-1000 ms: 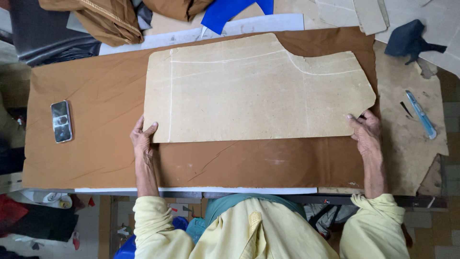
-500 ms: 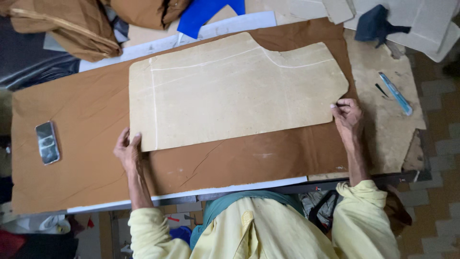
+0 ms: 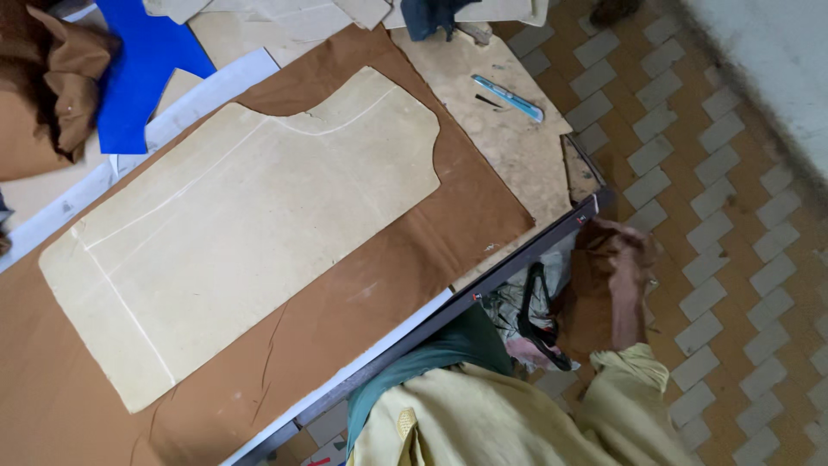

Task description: The person places a cardboard pattern on a brown sheet, measures and marks lines using a tape measure and ruler, then traces and refines the outline with chalk. They handle a smaller cardboard piece and continue marking the sheet.

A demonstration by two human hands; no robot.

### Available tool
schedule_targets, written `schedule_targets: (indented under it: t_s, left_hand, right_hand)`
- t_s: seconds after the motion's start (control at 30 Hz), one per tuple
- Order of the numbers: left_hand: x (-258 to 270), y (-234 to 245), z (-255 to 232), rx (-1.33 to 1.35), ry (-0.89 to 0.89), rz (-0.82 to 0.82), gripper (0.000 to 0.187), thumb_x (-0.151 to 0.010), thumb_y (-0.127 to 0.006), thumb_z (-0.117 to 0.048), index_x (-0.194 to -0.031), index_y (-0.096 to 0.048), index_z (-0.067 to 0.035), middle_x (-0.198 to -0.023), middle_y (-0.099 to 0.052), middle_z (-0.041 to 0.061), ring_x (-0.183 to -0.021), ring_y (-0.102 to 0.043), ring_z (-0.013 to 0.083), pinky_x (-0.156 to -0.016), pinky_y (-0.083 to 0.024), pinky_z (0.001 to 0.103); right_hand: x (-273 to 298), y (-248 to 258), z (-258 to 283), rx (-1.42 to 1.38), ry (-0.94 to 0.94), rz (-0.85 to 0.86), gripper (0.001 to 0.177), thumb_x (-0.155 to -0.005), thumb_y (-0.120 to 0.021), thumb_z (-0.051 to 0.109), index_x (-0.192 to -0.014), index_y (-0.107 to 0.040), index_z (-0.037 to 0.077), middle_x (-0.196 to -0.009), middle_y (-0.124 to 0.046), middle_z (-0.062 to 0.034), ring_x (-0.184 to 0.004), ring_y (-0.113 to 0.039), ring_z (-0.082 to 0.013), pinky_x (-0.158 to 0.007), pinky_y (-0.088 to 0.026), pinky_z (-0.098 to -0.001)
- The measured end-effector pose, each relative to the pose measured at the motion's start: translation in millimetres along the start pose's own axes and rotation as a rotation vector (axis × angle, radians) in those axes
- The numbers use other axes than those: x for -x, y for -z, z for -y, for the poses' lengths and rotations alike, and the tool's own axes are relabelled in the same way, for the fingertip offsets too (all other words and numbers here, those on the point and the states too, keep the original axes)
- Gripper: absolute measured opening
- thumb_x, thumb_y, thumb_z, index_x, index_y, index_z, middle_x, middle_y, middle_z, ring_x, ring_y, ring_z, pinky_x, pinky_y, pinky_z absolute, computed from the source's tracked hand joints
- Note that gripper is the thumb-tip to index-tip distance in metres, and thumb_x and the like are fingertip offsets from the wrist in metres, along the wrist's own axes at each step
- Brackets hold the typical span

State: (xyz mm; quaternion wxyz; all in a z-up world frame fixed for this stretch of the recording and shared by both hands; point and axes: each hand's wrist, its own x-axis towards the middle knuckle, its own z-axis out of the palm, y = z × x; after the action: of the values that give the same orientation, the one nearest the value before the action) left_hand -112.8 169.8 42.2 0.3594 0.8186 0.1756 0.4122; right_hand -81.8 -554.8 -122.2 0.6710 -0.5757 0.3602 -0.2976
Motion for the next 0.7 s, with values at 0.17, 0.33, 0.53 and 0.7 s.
schedule_targets:
  t_s: [0.17,0.33,0.53,0.7]
  left_hand:
    - [-7,2,-36,0.071,-0.055,0.023,0.034,-0.108,-0.064,0.005,-0.140,-0.054,0.007,-0.149,-0.053,0.021,-0.130,-0.061,0.0259,-0.105,-0.055,0.035]
    - [-15,-51,-65,0.229,-0.157,0.052,0.032,-0.103,-0.061,0.014,-0.134,-0.060,0.007,-0.147,-0.059,0.022,-0.120,-0.068,0.0255,-0.090,-0.059,0.031]
    - [54,-89,-124,0.436,-0.001,0.473,0.017,-0.102,-0.060,0.006,-0.116,-0.069,0.001,-0.111,-0.074,0.011,-0.095,-0.073,0.0181,-0.084,-0.061,0.029]
    - [105,-112,-183,0.407,0.072,1.346,0.032,-0.093,-0.074,-0.011,-0.124,-0.067,-0.005,-0.120,-0.074,0.013,-0.110,-0.073,0.0274,-0.094,-0.058,0.042]
  right_hand:
    - [16,-27,-40,0.186,0.005,0.161,0.008,-0.105,-0.058,0.014,-0.109,-0.065,0.011,-0.100,-0.065,0.0026,-0.083,-0.059,-0.0080,-0.061,-0.042,-0.0236]
    - [11,-28,-49,0.331,0.112,0.261,0.009,-0.107,-0.061,0.016,-0.105,-0.067,0.010,-0.092,-0.065,0.0001,-0.081,-0.056,-0.0089,-0.064,-0.043,-0.0250]
    - [56,-20,-46,0.512,0.119,0.599,0.014,-0.106,-0.066,0.019,-0.099,-0.071,0.008,-0.086,-0.067,-0.0021,-0.079,-0.057,-0.0097,-0.068,-0.046,-0.0261]
    - [199,-16,-10,0.653,0.088,1.063,0.019,-0.088,-0.074,0.023,-0.094,-0.073,0.005,-0.101,-0.079,-0.0004,-0.081,-0.073,-0.0096,-0.069,-0.059,-0.0251]
